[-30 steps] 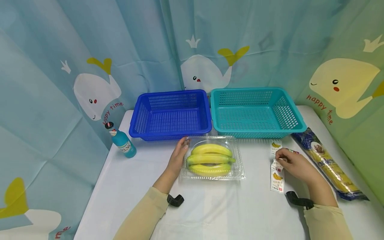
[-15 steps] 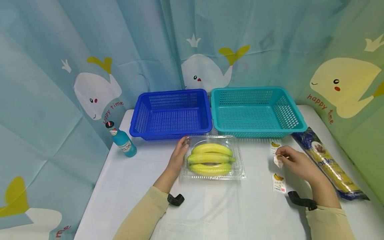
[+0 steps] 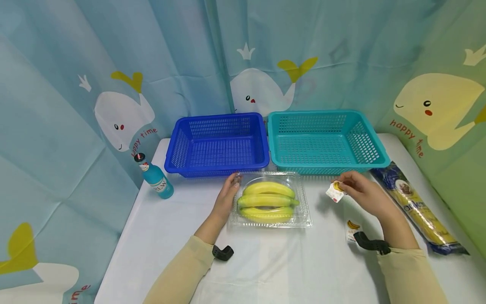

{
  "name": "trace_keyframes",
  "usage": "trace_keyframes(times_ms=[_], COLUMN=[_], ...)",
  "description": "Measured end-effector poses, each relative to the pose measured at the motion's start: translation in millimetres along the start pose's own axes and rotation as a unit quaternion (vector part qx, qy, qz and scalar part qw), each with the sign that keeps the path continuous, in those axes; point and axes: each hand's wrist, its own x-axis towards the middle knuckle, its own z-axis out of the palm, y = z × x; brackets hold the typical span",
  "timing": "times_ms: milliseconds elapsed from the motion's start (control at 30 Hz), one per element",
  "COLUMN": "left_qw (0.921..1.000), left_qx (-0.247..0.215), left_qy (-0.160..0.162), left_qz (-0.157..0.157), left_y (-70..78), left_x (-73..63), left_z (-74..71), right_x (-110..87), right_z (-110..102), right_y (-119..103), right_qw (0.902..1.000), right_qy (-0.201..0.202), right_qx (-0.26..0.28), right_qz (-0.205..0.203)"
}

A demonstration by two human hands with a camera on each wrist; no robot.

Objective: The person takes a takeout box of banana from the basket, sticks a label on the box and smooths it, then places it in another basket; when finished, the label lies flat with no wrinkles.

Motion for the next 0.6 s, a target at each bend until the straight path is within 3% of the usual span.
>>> trace_keyframes(times_ms=[233, 467, 600], left_qw=[1.0, 0.9999, 0.9998], left_qx=[0.003, 0.002, 0.01], left_qy=[0.004, 0.006, 0.009], left_qz=[-0.007, -0.01, -0.015], left_y=[-2.2, 0.6, 0.8], left_x=[0.2, -1.3, -1.3], left_z=[-0.7, 0.5, 0.5], right_x=[24.9, 45.0, 55.3], right_z=[12.9, 21.9, 27.2], right_y=[-18.6, -39.4, -48.9], right_qw=[0.9963, 0.9978, 0.9943], right_qy=[0.005, 0.017, 0.026], right_qx=[0.079, 0.035, 0.059], right_qz=[-0.032, -0.054, -0.084])
